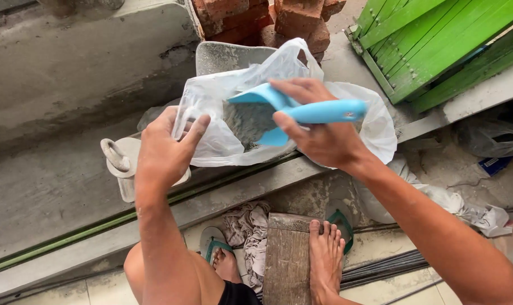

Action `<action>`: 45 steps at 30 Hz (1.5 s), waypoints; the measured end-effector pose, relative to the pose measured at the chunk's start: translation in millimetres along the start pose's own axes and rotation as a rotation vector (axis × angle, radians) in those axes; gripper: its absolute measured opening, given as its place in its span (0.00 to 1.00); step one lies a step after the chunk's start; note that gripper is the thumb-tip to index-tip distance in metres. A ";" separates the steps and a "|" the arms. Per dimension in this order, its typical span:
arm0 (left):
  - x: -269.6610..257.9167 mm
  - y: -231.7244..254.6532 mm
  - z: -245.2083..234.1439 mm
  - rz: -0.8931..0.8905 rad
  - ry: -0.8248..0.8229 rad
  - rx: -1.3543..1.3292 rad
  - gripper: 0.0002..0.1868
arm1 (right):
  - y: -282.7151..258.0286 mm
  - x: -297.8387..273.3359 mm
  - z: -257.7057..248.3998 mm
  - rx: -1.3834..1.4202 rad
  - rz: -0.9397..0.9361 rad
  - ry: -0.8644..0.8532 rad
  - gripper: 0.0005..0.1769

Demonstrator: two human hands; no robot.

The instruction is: Using a blue plastic scoop to transfer grey powder from a large bag into a smaller container.

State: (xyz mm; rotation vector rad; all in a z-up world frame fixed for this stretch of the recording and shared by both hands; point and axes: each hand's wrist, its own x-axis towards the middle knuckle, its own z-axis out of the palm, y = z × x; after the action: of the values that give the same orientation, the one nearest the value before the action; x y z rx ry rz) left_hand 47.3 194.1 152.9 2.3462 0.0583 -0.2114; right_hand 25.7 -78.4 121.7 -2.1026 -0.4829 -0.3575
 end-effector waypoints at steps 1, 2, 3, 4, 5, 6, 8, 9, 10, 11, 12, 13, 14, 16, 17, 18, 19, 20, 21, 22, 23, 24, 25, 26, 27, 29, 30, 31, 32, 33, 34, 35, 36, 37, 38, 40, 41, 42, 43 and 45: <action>3.9 -9.0 7.4 0.066 0.037 -0.063 0.28 | 2.3 4.3 4.4 -0.083 -0.033 -0.062 0.27; 2.8 -5.8 11.1 0.065 0.038 -0.062 0.28 | 0.6 7.5 5.2 -0.082 -0.034 -0.062 0.27; 1.7 -2.8 14.6 0.122 0.056 -0.164 0.23 | -1.2 11.0 6.3 -0.087 -0.079 -0.063 0.25; 0.5 0.1 18.1 0.179 0.073 -0.266 0.20 | -3.2 14.3 7.3 -0.093 -0.125 -0.065 0.24; -0.7 2.8 18.8 0.177 0.074 -0.265 0.20 | -4.2 17.0 7.6 -0.091 -0.126 -0.066 0.24; -2.0 5.6 19.7 0.222 0.088 -0.365 0.18 | -5.3 19.3 7.6 -0.065 -0.166 -0.088 0.24; -4.5 10.0 20.3 0.267 0.099 -0.467 0.18 | -4.7 21.0 9.7 -0.040 -0.204 -0.108 0.24; -5.8 11.6 20.0 0.323 0.139 -0.549 0.16 | -3.0 20.2 11.6 -0.035 -0.190 -0.133 0.25; -6.5 14.0 19.9 0.381 0.178 -0.633 0.16 | -1.2 19.6 12.7 -0.032 -0.175 -0.156 0.25; -5.8 14.7 19.7 0.383 0.173 -0.635 0.16 | 1.2 18.7 16.1 -0.036 -0.172 -0.153 0.25; -5.7 14.8 19.3 0.378 0.210 -0.681 0.16 | 3.4 17.5 20.2 -0.029 -0.148 -0.168 0.25; -5.5 14.7 18.6 0.373 0.247 -0.728 0.17 | 5.5 16.4 24.5 -0.022 -0.124 -0.182 0.25; -5.5 16.4 19.3 0.374 0.246 -0.728 0.17 | 12.1 15.6 24.0 -0.023 -0.123 -0.180 0.25; -5.9 18.0 19.9 0.399 0.283 -0.705 0.17 | 25.2 14.6 25.0 0.094 -0.195 -0.111 0.22; -6.9 21.4 20.2 0.395 0.287 -0.704 0.17 | 24.3 14.3 18.4 0.098 -0.195 -0.116 0.22; -8.5 24.0 20.1 0.429 0.284 -0.681 0.17 | 23.3 14.1 12.9 0.012 -0.180 -0.101 0.24; -10.1 26.7 20.0 0.462 0.280 -0.657 0.17 | 22.3 14.0 7.2 -0.074 -0.164 -0.087 0.25; -11.0 27.8 19.5 0.459 0.281 -0.658 0.17 | 20.9 14.1 3.2 -0.073 -0.164 -0.090 0.25; -12.1 29.7 19.1 0.450 0.287 -0.634 0.17 | 19.3 14.1 -1.6 -0.169 -0.163 -0.097 0.27; -12.2 33.1 19.1 0.446 0.294 -0.613 0.17 | 17.8 15.3 -8.5 -0.271 -0.165 -0.102 0.28; -10.6 32.9 19.4 0.448 0.296 -0.617 0.17 | 24.0 15.3 -9.0 -0.275 -0.168 -0.102 0.28; -9.3 32.6 19.6 0.448 0.297 -0.622 0.17 | 30.1 14.7 -9.2 -0.238 -0.175 -0.173 0.35; -8.1 32.3 20.0 0.448 0.299 -0.627 0.17 | 36.2 14.0 -9.6 -0.201 -0.182 -0.244 0.42; -8.0 33.6 20.5 0.450 0.299 -0.627 0.17 | 39.5 10.9 -7.3 -0.202 -0.182 -0.243 0.42; -7.9 34.9 21.1 0.452 0.306 -0.614 0.17 | 42.9 7.8 -4.9 -0.163 -0.193 -0.321 0.35; -8.4 37.6 22.5 0.455 0.314 -0.600 0.17 | 50.5 5.7 -5.8 -0.122 -0.204 -0.399 0.29; -9.1 39.4 23.5 0.459 0.294 -0.617 0.17 | 54.6 6.1 -9.3 -0.139 -0.241 -0.413 0.30; -9.6 41.2 24.7 0.464 0.274 -0.635 0.17 | 59.0 6.3 -12.8 -0.157 -0.279 -0.427 0.30; -9.1 40.2 25.4 0.462 0.271 -0.635 0.17 | 53.0 7.8 -19.8 -0.155 -0.275 -0.427 0.30; -8.6 39.3 26.0 0.463 0.272 -0.625 0.16 | 47.1 9.4 -26.9 -0.158 -0.262 -0.388 0.27; -7.3 38.8 25.9 0.468 0.278 -0.616 0.16 | 41.2 12.9 -34.2 -0.163 -0.252 -0.350 0.25; -6.8 39.3 26.3 0.468 0.278 -0.615 0.16 | 35.7 13.9 -37.6 -0.163 -0.253 -0.349 0.25; -6.7 39.8 26.8 0.468 0.278 -0.631 0.16 | 30.2 14.4 -40.8 -0.155 -0.255 -0.310 0.24; -6.6 40.4 27.4 0.468 0.279 -0.647 0.15 | 24.8 14.8 -44.1 -0.146 -0.257 -0.271 0.23; -7.2 41.6 28.2 0.469 0.277 -0.645 0.15 | 30.4 15.0 -37.6 -0.146 -0.256 -0.268 0.23; -8.5 44.4 30.1 0.468 0.265 -0.664 0.15 | 41.4 14.7 -24.8 -0.023 -0.317 -0.320 0.23; -8.9 44.7 30.8 0.469 0.261 -0.662 0.15 | 41.9 10.9 -16.2 -0.022 -0.314 -0.316 0.23; -9.4 45.0 31.9 0.476 0.258 -0.653 0.15 | 42.4 6.6 -7.8 -0.069 -0.239 -0.394 0.24; -9.8 45.2 32.8 0.483 0.255 -0.644 0.15 | 42.9 2.5 0.7 -0.115 -0.163 -0.472 0.26; -7.7 44.2 33.7 0.467 0.264 -0.644 0.15 | 40.9 1.0 -2.3 -0.110 -0.187 -0.433 0.25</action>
State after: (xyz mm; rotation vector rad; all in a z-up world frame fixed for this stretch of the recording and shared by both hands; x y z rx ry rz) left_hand 39.8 139.2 161.8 1.6713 -0.2555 0.3083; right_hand 45.5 -100.6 93.6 -2.2522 -0.9355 -0.0282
